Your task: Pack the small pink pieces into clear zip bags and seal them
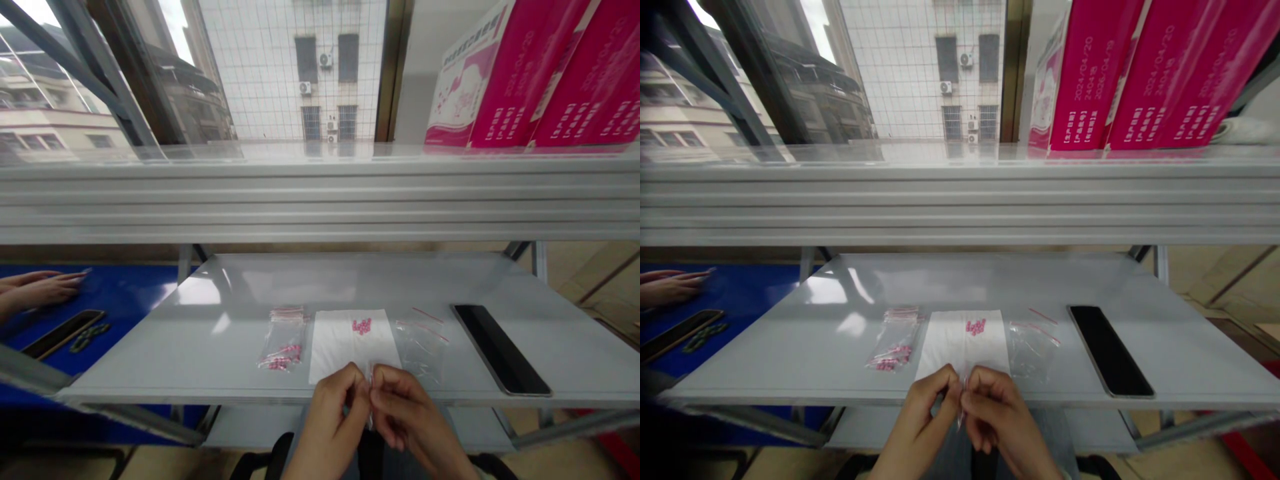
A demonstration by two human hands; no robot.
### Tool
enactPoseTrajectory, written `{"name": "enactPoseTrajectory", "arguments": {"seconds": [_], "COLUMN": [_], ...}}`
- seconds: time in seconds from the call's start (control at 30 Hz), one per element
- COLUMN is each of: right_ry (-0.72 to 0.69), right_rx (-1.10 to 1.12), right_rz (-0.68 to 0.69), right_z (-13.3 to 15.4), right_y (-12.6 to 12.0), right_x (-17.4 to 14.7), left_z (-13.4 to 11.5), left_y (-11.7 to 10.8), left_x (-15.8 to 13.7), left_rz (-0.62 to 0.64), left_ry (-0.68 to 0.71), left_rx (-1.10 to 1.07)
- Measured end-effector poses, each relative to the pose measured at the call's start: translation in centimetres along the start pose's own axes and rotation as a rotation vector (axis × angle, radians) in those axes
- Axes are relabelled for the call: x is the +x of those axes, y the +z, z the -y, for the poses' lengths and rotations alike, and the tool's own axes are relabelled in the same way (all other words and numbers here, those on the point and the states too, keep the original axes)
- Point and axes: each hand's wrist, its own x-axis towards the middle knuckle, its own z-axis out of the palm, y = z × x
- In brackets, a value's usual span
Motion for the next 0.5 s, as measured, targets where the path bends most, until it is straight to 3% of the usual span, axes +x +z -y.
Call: {"name": "enactPoseTrajectory", "arguments": {"seconds": [0.17,0.37,0.43,0.5], "right_ry": [-0.115,-0.229,-0.208,-0.172], "right_rx": [-0.289,-0.508,-0.490,-0.462], "right_rz": [-0.162,-0.393,-0.402,-0.365], "right_z": [0.4,1.0,1.2,1.4], "right_y": [0.7,0.8,0.6,0.5], "right_x": [0.3,0.1,-0.1,-0.3], "left_z": [0.4,0.9,0.8,0.7], "left_y": [0.3,-0.3,-0.9,-1.6], "left_x": [-0.1,0.0,-0.1,-0.3], "left_rz": [-0.063,-0.309,-0.399,-0.374], "left_ry": [0.073,0.199,0.254,0.340], "left_rx": [0.128,0.315,0.324,0.307]}}
